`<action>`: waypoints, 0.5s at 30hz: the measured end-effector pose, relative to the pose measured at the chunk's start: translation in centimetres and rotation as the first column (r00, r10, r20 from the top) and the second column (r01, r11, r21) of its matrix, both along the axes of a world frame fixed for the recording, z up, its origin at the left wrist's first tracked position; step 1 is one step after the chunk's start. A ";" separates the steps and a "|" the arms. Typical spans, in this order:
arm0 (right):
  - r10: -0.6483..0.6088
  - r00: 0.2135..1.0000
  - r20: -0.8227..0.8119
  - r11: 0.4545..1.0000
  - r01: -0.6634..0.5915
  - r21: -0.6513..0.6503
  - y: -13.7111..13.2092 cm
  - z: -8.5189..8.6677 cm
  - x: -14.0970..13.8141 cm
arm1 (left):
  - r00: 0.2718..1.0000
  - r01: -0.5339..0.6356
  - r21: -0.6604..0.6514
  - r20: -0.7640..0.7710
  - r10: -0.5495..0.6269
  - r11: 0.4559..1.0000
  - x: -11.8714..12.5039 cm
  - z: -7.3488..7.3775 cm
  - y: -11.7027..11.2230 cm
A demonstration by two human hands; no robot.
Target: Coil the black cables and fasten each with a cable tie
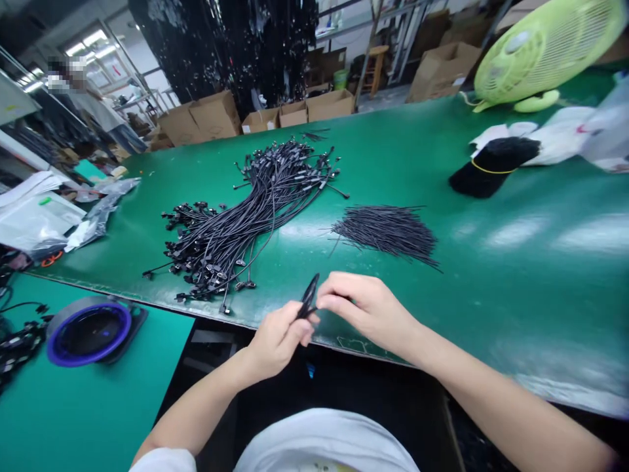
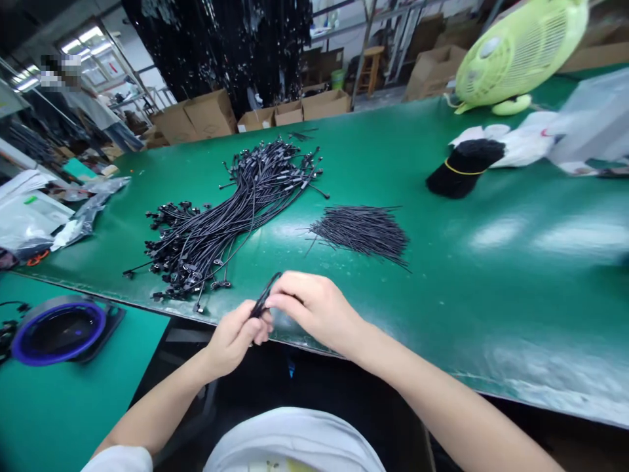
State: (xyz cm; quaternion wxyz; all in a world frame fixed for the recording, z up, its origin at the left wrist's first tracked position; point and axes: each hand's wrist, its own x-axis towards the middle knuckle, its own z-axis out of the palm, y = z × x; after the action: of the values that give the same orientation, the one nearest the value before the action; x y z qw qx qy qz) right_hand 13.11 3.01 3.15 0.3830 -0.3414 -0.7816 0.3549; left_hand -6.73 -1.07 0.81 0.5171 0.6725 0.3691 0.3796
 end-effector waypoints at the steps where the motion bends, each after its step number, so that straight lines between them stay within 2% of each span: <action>1: -0.079 0.990 -0.115 0.996 0.074 -0.046 0.3 -0.7 -0.3 | 0.993 -0.033 -0.065 0.115 0.040 0.997 0.1 0.0 0.2; 2: -0.150 0.964 -0.219 0.985 0.127 -0.113 0.5 -1.5 -0.8 | 0.968 -0.050 -0.133 0.236 0.081 0.990 0.2 0.1 0.4; 4: -0.235 0.912 -0.337 0.940 0.125 -0.317 0.6 -3.4 -1.9 | 0.901 -0.025 -0.255 0.413 0.132 0.967 0.6 0.2 1.1; 7: -0.341 0.839 -0.424 0.832 0.058 -0.552 0.1 -5.4 -3.5 | 0.859 0.021 -0.412 0.474 0.194 0.911 1.6 0.1 1.5; 10: -0.428 0.764 -0.483 0.786 0.051 -0.616 -0.2 -6.0 -4.2 | 0.833 -0.064 -0.492 0.453 0.318 0.868 2.6 -1.0 1.1; 13: -0.349 0.812 -0.467 0.757 -0.050 -0.651 -0.4 -5.5 -4.1 | 0.826 -0.128 -0.494 0.426 0.368 0.860 2.6 -2.2 0.7; 15: -0.345 0.838 -0.422 0.825 0.055 -0.563 -0.7 -5.0 -4.0 | 0.899 -0.094 -0.450 0.346 0.270 0.888 2.3 -2.6 0.5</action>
State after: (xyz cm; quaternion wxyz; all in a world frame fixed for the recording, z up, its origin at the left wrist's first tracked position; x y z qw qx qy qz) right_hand 9.10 2.34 -1.83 0.5014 -0.4109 -0.4823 0.5891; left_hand -4.47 -0.56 -1.84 0.6757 0.4142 0.3918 0.4672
